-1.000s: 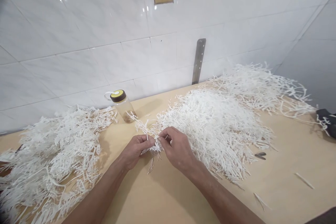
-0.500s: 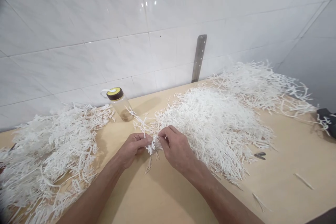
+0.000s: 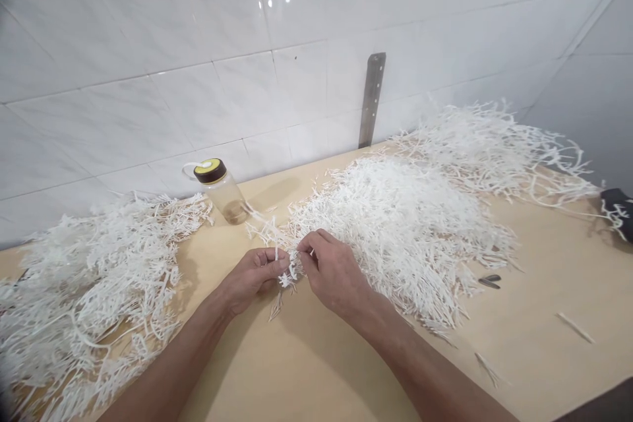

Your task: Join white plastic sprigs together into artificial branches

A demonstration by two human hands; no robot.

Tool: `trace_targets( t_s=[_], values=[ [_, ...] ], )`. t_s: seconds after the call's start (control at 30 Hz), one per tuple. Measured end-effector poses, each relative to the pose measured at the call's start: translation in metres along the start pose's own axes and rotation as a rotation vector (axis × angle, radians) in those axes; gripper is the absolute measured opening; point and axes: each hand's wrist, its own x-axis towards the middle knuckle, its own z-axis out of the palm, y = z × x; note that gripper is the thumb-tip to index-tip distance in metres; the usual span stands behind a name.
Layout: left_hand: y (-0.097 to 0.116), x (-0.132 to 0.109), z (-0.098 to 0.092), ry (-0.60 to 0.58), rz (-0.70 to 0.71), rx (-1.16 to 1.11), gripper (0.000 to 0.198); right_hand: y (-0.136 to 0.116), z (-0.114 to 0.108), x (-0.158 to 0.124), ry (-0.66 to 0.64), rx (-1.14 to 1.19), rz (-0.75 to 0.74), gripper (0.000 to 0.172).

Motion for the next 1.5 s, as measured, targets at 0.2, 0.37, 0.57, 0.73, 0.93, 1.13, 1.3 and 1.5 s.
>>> trace_targets(
  t_s=[0.2, 0.37, 0.57, 0.73, 0.93, 1.13, 1.3, 1.5],
  values=[
    [0.003, 0.000, -0.001, 0.096, -0.036, 0.004, 0.036, 0.004, 0.004, -0.001, 0.005, -0.038, -0.020, 0.012],
    [0.002, 0.002, -0.002, 0.151, -0.033, 0.026, 0.037, 0.004, 0.007, -0.002, 0.014, -0.037, -0.041, 0.011],
    [-0.002, 0.000, -0.005, 0.123, -0.064, 0.063, 0.042, 0.002, 0.002, -0.001, 0.002, 0.011, -0.015, 0.010],
    [0.001, -0.002, -0.002, 0.155, -0.054, 0.049, 0.043, -0.003, -0.007, 0.000, -0.121, 0.223, 0.242, 0.013],
    [0.002, -0.003, 0.002, 0.113, -0.057, 0.027, 0.041, -0.009, -0.014, 0.005, -0.207, 0.356, 0.342, 0.025],
    [0.001, -0.004, 0.001, 0.079, -0.068, -0.014, 0.039, -0.007, -0.012, 0.006, -0.297, 0.368, 0.371, 0.020],
    [0.002, -0.004, 0.000, 0.069, -0.060, -0.017, 0.038, -0.003, -0.009, 0.006, -0.313, 0.432, 0.388, 0.018],
    [0.002, -0.004, -0.003, 0.010, -0.072, 0.020, 0.038, 0.002, -0.010, 0.005, -0.376, 0.427, 0.369, 0.019]
  ],
)
